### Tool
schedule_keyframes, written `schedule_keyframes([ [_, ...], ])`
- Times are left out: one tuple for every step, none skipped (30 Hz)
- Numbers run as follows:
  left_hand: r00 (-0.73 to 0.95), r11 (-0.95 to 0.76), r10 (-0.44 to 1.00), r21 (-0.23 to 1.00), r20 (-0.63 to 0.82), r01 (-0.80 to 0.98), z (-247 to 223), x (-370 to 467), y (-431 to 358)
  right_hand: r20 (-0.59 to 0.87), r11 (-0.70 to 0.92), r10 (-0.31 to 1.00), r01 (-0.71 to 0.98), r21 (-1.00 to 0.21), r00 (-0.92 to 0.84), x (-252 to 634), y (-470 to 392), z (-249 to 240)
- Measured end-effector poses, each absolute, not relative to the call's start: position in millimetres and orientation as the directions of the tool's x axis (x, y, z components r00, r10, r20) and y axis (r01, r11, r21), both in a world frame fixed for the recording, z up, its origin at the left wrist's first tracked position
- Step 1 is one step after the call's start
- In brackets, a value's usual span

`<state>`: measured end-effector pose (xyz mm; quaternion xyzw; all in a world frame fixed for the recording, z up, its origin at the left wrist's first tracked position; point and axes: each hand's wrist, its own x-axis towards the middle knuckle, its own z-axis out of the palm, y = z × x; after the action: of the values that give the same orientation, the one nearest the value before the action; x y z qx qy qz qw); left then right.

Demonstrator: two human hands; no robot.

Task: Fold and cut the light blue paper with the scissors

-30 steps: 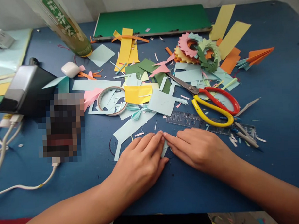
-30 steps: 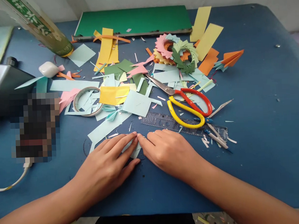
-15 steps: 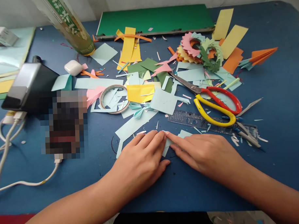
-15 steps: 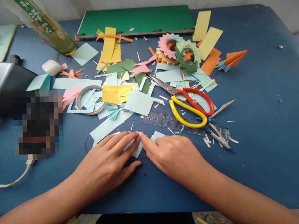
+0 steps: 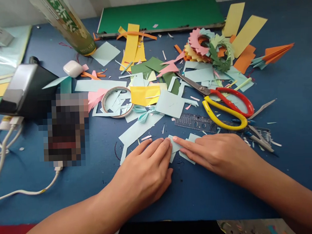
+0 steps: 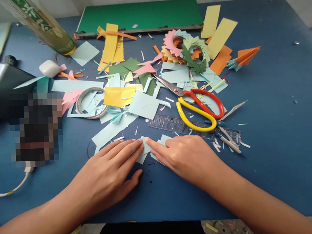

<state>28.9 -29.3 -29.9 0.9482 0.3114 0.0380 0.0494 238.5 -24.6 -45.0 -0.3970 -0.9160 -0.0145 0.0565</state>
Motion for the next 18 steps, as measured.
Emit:
schedule_keyframes([
  [0.802, -0.8, 0.596, 0.117, 0.043, 0.588, -30, 29, -29, 0.114, 0.684, 0.726, 0.729, -0.024, -0.678, 239, -24, -45],
  [0.8, -0.799, 0.598, 0.118, 0.044, 0.59, -30, 30, -29, 0.114, 0.684, 0.726, 0.729, -0.029, -0.678, 239, -24, -45],
  [0.799, -0.797, 0.6, 0.119, 0.045, 0.592, -31, 30, -30, 0.116, 0.685, 0.726, 0.728, -0.034, -0.678, 239, -24, -45],
  [0.797, -0.796, 0.602, 0.119, 0.044, 0.594, -31, 31, -30, 0.116, 0.686, 0.726, 0.727, -0.038, -0.678, 240, -24, -45],
  [0.796, -0.794, 0.604, 0.119, 0.041, 0.597, -31, 31, -31, 0.117, 0.686, 0.725, 0.726, -0.042, -0.678, 240, -24, -45],
  [0.792, -0.79, 0.609, 0.117, 0.04, 0.601, -32, 32, -33, 0.116, 0.686, 0.726, 0.726, -0.045, -0.678, 240, -24, -45],
  [0.787, -0.785, 0.616, 0.113, 0.04, 0.609, -33, 33, -35, 0.112, 0.685, 0.727, 0.727, -0.049, -0.678, 240, -24, -45],
  [0.78, -0.779, 0.624, 0.106, 0.041, 0.618, -34, 33, -37, 0.108, 0.684, 0.728, 0.728, -0.052, -0.677, 240, -24, -46],
  [0.771, -0.771, 0.635, 0.099, 0.041, 0.629, -35, 34, -39, 0.105, 0.683, 0.729, 0.728, -0.055, -0.677, 240, -25, -46],
  [0.763, -0.763, 0.645, 0.09, 0.042, 0.64, -36, 35, -41, 0.108, 0.683, 0.729, 0.729, -0.054, -0.676, 239, -25, -46],
  [0.756, -0.756, 0.653, 0.082, 0.042, 0.649, -37, 35, -43, 0.118, 0.685, 0.727, 0.727, -0.05, -0.676, 239, -25, -46],
  [0.751, -0.752, 0.659, 0.076, 0.041, 0.655, -37, 36, -45, 0.128, 0.687, 0.724, 0.725, -0.044, -0.678, 239, -25, -46],
  [0.749, -0.75, 0.661, 0.072, 0.04, 0.658, -38, 36, -46, 0.136, 0.69, 0.72, 0.723, -0.038, -0.681, 239, -26, -46],
  [0.75, -0.751, 0.66, 0.069, 0.039, 0.657, -38, 36, -46, 0.141, 0.692, 0.718, 0.721, -0.032, -0.682, 239, -26, -46],
  [0.751, -0.751, 0.659, 0.065, 0.037, 0.657, -38, 36, -46, 0.144, 0.695, 0.714, 0.719, -0.027, -0.685, 239, -25, -46],
  [0.752, -0.753, 0.658, 0.064, 0.034, 0.655, -38, 36, -46, 0.139, 0.697, 0.712, 0.716, -0.025, -0.688, 239, -25, -46],
  [0.752, -0.752, 0.659, 0.064, 0.029, 0.656, -38, 36, -46, 0.134, 0.699, 0.711, 0.714, -0.027, -0.691, 239, -25, -45],
  [0.751, -0.751, 0.659, 0.066, 0.025, 0.657, -38, 36, -45, 0.13, 0.701, 0.71, 0.713, -0.032, -0.692, 239, -25, -45],
])
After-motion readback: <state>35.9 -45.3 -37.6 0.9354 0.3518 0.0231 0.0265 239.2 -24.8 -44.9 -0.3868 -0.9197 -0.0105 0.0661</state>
